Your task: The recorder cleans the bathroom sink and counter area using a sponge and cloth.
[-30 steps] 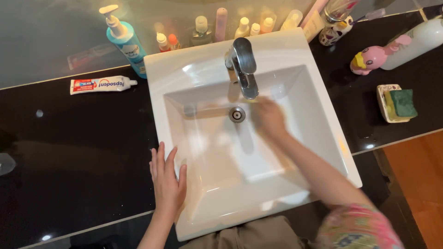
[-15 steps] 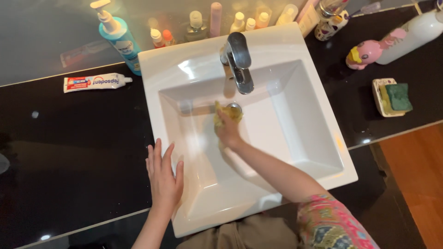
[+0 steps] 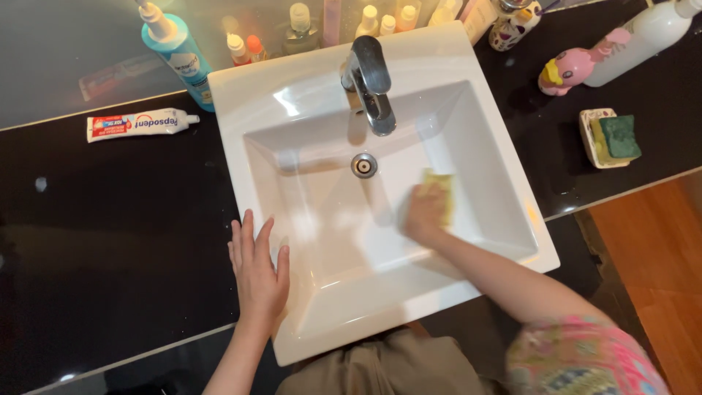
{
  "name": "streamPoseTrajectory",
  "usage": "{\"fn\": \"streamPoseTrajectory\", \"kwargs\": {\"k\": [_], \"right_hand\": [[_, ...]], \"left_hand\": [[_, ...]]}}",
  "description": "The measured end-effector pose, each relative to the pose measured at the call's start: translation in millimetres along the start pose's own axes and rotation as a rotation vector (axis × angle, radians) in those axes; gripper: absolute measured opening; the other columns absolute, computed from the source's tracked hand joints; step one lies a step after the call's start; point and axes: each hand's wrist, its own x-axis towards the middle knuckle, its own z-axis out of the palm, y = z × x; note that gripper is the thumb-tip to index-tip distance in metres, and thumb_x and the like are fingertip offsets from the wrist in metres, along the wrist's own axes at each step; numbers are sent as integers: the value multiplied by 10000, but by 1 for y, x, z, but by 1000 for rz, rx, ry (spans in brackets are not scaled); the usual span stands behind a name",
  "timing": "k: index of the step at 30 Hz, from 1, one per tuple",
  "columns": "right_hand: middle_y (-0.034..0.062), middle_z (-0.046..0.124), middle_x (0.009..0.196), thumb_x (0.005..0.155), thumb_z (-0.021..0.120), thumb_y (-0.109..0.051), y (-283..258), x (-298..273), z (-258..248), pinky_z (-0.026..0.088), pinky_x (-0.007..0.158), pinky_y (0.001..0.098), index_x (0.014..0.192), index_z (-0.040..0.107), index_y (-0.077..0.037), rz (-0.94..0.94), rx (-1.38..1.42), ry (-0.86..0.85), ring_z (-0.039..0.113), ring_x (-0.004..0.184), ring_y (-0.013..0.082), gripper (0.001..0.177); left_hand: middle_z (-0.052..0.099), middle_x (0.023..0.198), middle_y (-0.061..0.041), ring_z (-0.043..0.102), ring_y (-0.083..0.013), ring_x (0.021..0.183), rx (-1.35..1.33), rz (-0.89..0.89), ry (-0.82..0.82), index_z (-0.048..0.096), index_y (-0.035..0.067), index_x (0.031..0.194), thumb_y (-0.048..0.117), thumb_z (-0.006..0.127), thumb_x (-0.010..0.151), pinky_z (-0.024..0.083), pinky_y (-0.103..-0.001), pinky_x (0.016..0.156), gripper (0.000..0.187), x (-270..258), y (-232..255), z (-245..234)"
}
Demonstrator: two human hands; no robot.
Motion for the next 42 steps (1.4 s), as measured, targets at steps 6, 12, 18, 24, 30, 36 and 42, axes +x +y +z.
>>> {"fn": "streamPoseTrajectory", "kwargs": {"k": [6, 12, 18, 24, 30, 36, 42], "right_hand": [[297, 405, 1509, 815, 537, 85, -181, 44, 47, 278, 1223, 450, 1552, 281, 13, -761, 1161, 491, 356, 1454, 446, 784], [139, 617, 1383, 848, 575, 22, -64, -47, -68, 478, 1101, 410, 1537, 482, -253, -1045, 679, 323, 528, 1372, 384, 748], [97, 590, 1507, 1022, 412, -116, -13, -16, -39, 379, 1166, 446, 1479, 544, -202, -1753, 155, 386, 449, 1443, 339, 484], [176, 696, 1286, 1125, 279, -449, -44, -20, -127, 500, 1068, 395, 1390, 603, -147, -467, 918, -46, 641, 1169, 338, 516], [188, 468, 1581, 1097, 430, -289, -92, 0, -31, 310, 1140, 446, 1491, 573, -114, -1421, 460, 255, 409, 1413, 361, 453], [102, 557, 1513, 1061, 464, -144, -66, 143, 4, 463, 1205, 400, 1495, 473, -108, -1000, 353, 889, 561, 1401, 353, 435], [176, 611, 1475, 913, 518, -125, -36, -34, -55, 478, 1079, 416, 1451, 563, -141, -923, 894, 121, 596, 1306, 374, 541]], "left_hand": [[283, 1671, -196, 234, -478, 1537, -3, 12, 14, 514, 68, 1449, 227, 588, 990, 215, -630, 1216, 492, -1, -3, 1], [283, 1669, -187, 220, -474, 1548, -29, -14, 27, 518, 63, 1447, 230, 587, 1000, 194, -621, 1225, 482, -2, 0, -1], [275, 1663, -186, 196, -464, 1547, -43, -32, 7, 528, 58, 1432, 230, 588, 994, 171, -623, 1217, 474, 0, 3, -2], [287, 1655, -192, 211, -473, 1539, -24, -36, 30, 522, 52, 1437, 235, 584, 998, 174, -629, 1215, 479, -2, 1, 2], [296, 1650, -190, 218, -474, 1534, -32, -51, 39, 523, 58, 1442, 241, 579, 999, 180, -630, 1209, 482, -1, 2, 1], [292, 1656, -190, 211, -471, 1539, -6, -37, 47, 519, 50, 1435, 237, 582, 996, 179, -629, 1210, 482, -3, -2, 4], [276, 1659, -184, 195, -463, 1542, -34, -33, 27, 520, 44, 1441, 220, 588, 987, 175, -627, 1213, 491, -1, 2, -1]]}}
